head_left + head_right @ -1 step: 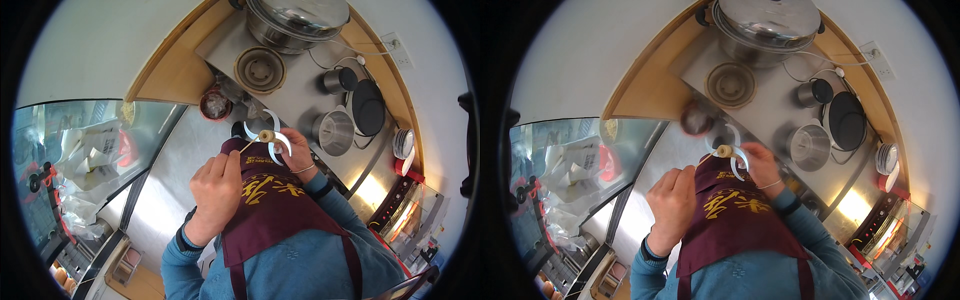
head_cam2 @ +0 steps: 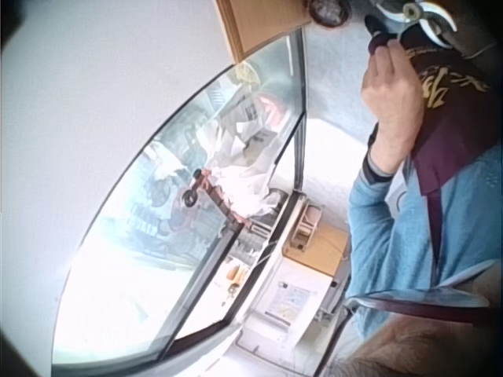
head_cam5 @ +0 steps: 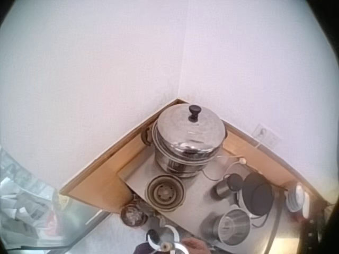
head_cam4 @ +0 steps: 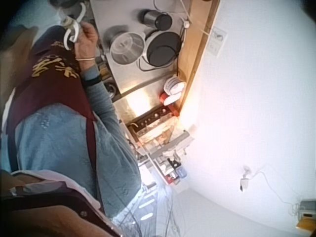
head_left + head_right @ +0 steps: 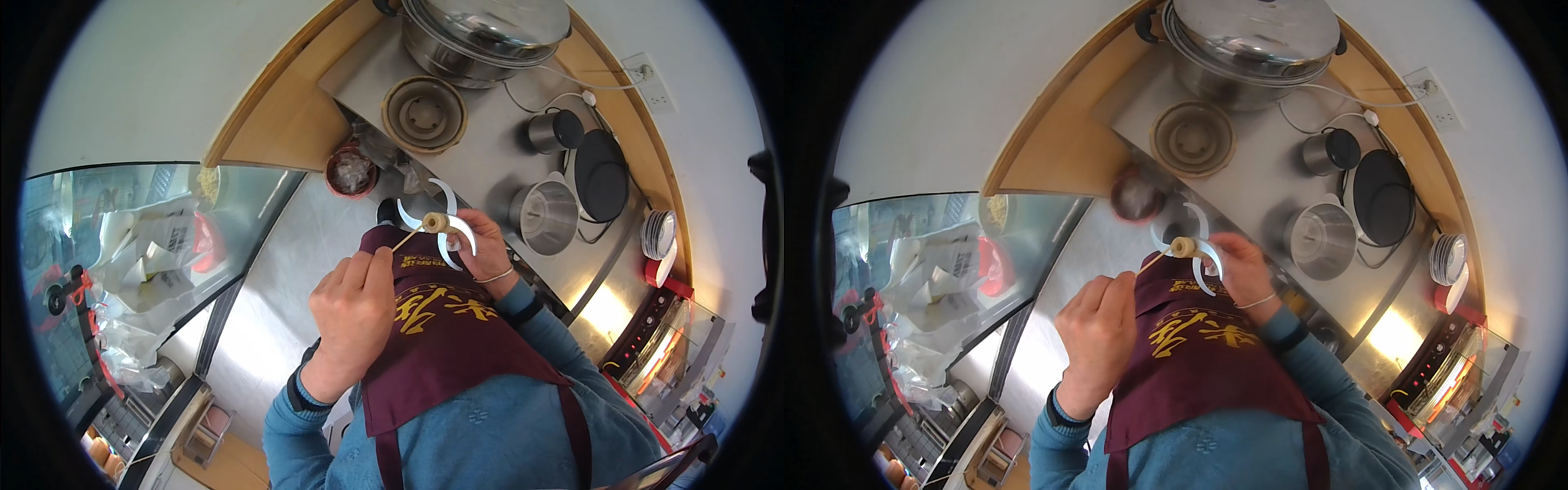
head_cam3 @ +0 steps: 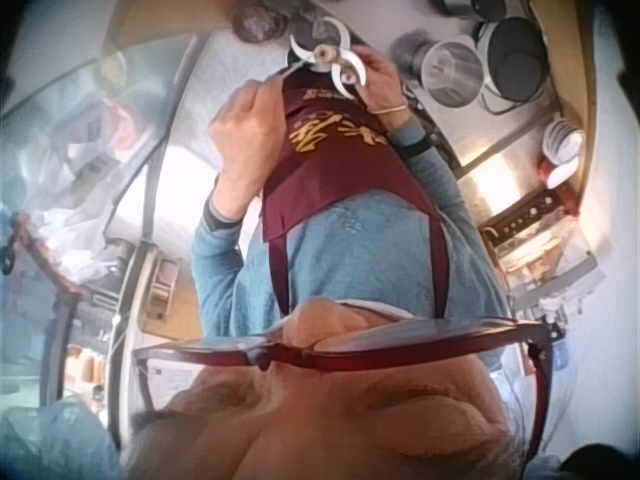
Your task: The person uses a small stick to clean a cylindrical component, then wipes the interior of a metal bowl with a cloth. The person then inserts the cylindrical component into the bowl and secures it in place.
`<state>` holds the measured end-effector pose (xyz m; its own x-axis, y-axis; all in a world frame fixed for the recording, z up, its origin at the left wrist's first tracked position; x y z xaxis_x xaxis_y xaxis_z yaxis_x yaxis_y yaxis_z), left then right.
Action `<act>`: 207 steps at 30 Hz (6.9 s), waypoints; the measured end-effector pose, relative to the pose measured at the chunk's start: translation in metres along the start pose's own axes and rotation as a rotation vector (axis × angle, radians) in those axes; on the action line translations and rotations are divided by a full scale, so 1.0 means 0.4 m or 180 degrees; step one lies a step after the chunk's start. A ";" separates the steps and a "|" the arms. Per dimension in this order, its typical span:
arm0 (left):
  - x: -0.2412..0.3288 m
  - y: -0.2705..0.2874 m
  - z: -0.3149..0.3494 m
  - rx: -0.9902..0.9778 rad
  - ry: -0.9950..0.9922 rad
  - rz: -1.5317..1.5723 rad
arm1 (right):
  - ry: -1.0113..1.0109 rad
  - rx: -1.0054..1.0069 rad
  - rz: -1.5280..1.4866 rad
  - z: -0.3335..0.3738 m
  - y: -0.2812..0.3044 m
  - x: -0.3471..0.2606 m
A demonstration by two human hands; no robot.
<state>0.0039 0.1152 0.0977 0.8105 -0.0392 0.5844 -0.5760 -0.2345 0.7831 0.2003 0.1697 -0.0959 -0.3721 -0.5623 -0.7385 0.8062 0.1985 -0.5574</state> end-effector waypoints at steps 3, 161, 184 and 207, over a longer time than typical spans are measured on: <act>0.000 0.005 -0.005 -0.0068 -0.0027 0.0081 | -0.0009 -0.0004 -0.0094 -0.002 -0.001 0.003; -0.061 0.076 -0.066 -0.1101 -0.1294 -0.0261 | -0.0881 -0.0721 0.0433 -0.001 -0.112 0.038; -0.135 0.051 -0.120 -0.1522 -0.1072 0.0619 | -0.0737 -0.0673 0.0149 -0.011 -0.080 0.030; -0.035 0.027 -0.072 -0.1460 -0.1911 -0.0599 | -0.0953 -0.0494 0.0402 -0.017 -0.089 0.029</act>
<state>-0.0167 0.1410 0.1043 0.7424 -0.5886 0.3201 -0.3033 0.1308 0.9439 0.1642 0.1615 -0.0871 -0.1040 -0.7312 -0.6741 0.7491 0.3883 -0.5368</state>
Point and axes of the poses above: each hand's wrist, its own z-axis away from the middle knuckle, its own y-axis out of the back of the hand, x = y × z, the point moved 6 cm from there along -z, towards the middle knuckle, and after that the axes turned 12 degrees about z, right-handed, at the moved point
